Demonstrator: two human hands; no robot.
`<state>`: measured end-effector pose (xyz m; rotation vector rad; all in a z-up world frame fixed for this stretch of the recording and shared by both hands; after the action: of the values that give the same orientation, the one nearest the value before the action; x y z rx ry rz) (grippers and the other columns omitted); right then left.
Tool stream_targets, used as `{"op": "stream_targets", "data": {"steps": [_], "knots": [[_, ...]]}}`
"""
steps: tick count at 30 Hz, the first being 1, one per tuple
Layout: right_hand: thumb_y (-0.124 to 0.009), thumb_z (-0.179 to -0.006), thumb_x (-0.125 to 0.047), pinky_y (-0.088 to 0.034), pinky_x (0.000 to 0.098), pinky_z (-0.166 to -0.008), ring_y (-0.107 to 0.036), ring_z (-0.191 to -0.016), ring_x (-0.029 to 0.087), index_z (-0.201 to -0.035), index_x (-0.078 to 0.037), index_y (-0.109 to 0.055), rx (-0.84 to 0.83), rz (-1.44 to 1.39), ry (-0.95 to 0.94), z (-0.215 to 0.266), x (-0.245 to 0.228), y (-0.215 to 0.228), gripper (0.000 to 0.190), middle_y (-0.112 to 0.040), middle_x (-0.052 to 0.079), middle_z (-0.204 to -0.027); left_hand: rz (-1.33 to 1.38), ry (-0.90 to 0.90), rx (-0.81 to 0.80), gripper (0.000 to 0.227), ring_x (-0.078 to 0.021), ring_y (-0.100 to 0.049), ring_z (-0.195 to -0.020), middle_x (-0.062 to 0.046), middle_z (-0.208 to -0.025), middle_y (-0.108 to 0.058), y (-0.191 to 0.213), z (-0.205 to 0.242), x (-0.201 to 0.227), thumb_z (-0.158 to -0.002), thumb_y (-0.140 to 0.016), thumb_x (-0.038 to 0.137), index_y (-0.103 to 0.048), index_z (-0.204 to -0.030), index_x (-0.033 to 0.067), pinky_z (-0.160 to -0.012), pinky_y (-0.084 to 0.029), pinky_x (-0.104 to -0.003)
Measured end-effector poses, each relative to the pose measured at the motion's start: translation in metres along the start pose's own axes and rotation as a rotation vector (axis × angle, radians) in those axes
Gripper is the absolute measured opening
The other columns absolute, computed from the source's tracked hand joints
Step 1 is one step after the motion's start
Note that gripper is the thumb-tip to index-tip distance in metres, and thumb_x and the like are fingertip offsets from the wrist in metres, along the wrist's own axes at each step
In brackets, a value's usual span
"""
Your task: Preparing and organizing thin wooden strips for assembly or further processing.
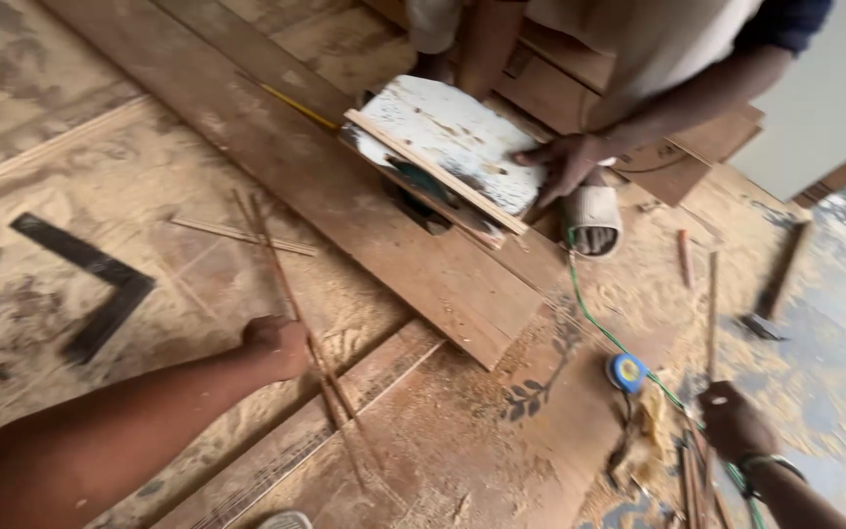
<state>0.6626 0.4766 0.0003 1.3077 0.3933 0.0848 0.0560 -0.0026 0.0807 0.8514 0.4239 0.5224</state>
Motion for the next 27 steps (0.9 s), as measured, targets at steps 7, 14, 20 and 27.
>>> {"op": "stream_targets", "data": {"steps": [7, 14, 20, 27], "knots": [[-0.051, -0.113, -0.041, -0.055, 0.0487, -0.073, -0.069, -0.089, 0.039, -0.123, -0.021, -0.074, 0.336, -0.031, 0.101, 0.038, -0.101, 0.061, 0.031, -0.075, 0.017, -0.103, 0.013, 0.039, -0.105, 0.028, -0.0171, -0.069, -0.097, -0.01, -0.105, -0.069, -0.001, -0.004, 0.002, -0.096, -0.067, 0.029, -0.072, -0.098, 0.0015, -0.088, -0.062, -0.03], [-0.034, -0.112, -0.046, -0.05, 0.045, -0.049, -0.061, -0.05, 0.028, -0.128, -0.02, -0.071, 0.089, -0.087, 0.185, 0.075, -0.203, 0.096, 0.048, -0.065, 0.014, -0.064, 0.045, 0.079, -0.131, 0.034, -0.0204, -0.069, -0.106, -0.01, -0.116, -0.069, -0.006, -0.002, 0.005, -0.095, -0.069, 0.029, -0.07, -0.113, 0.0, -0.099, -0.058, -0.033], [-0.038, -0.108, -0.045, -0.05, 0.0424, -0.049, -0.061, -0.048, 0.023, -0.128, -0.024, -0.07, 0.035, -0.04, 0.343, 0.092, -0.269, 0.107, 0.043, -0.067, 0.01, -0.061, 0.083, 0.015, -0.092, 0.038, -0.0267, -0.06, -0.123, -0.013, -0.13, -0.06, 0.001, 0.009, 0.014, -0.095, -0.071, 0.029, -0.066, -0.12, 0.0011, -0.111, -0.048, -0.038], [-0.054, -0.099, -0.043, -0.062, 0.0416, -0.068, -0.076, -0.067, 0.023, -0.127, -0.02, -0.073, 0.08, -0.068, 0.546, 0.079, -0.28, 0.1, 0.04, -0.077, 0.009, -0.078, 0.011, 0.01, -0.191, 0.038, -0.0247, -0.068, -0.114, -0.014, -0.123, -0.066, 0.013, 0.033, 0.019, -0.097, -0.066, 0.031, -0.069, -0.117, -0.0012, -0.102, -0.057, -0.037]]}}
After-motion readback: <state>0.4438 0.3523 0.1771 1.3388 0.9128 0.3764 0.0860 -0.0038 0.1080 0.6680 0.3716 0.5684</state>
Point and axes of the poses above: each hand's wrist, its own z-axis away from the middle knuckle, its own y-axis out of the back of the hand, x = y × z, the point moved 1 cm from there along -z, towards the middle knuckle
